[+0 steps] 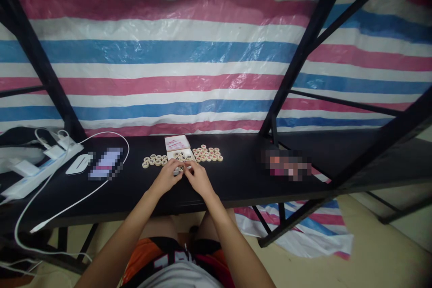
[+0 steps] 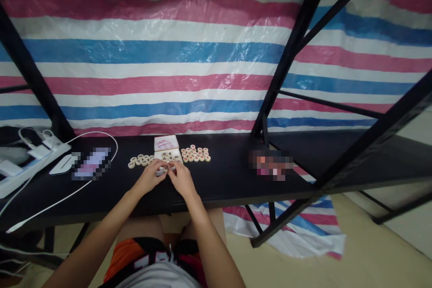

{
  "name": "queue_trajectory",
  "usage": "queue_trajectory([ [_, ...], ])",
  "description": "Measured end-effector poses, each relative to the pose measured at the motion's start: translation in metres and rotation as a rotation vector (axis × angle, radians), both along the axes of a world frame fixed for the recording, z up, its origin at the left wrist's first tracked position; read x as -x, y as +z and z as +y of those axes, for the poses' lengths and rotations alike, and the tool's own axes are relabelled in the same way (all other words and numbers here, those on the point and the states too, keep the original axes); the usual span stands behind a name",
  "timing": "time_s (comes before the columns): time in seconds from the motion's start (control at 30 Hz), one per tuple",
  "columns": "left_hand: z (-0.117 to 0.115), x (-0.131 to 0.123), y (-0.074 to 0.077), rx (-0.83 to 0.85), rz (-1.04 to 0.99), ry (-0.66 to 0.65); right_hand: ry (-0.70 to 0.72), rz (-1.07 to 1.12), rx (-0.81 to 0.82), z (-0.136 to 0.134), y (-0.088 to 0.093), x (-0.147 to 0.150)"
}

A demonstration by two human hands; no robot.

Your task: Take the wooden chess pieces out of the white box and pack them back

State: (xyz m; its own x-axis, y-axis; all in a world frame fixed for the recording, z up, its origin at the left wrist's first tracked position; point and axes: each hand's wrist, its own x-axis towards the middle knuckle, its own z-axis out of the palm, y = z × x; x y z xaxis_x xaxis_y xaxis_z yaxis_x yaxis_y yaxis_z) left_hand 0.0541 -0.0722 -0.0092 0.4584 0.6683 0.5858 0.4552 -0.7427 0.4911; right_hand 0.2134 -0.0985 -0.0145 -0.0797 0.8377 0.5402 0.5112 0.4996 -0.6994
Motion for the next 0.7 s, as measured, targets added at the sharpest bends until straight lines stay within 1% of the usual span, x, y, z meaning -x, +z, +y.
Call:
queue_trajectory([
  [0.13,0.000,0.001,-0.001,0.027,0.023,0.034,-0.007,0.004,-0.014,0.000,0.000,0.000],
  [0.27,0.002,0.003,-0.004,0.045,0.036,0.141,-0.010,0.018,-0.023,0.000,0.000,-0.001],
  [0.33,0.003,0.003,-0.004,0.045,0.057,0.174,-0.010,0.013,-0.024,-0.001,0.000,-0.002],
  [0.53,0.002,0.003,-0.001,0.048,0.069,0.172,-0.024,0.001,-0.018,-0.002,0.003,0.000],
  [0.63,0.002,0.003,0.002,0.042,0.045,0.171,-0.053,0.050,-0.058,-0.005,0.007,0.001],
  [0.7,0.001,0.002,0.004,0.037,0.037,0.173,-0.040,0.062,-0.105,-0.010,0.009,0.000],
])
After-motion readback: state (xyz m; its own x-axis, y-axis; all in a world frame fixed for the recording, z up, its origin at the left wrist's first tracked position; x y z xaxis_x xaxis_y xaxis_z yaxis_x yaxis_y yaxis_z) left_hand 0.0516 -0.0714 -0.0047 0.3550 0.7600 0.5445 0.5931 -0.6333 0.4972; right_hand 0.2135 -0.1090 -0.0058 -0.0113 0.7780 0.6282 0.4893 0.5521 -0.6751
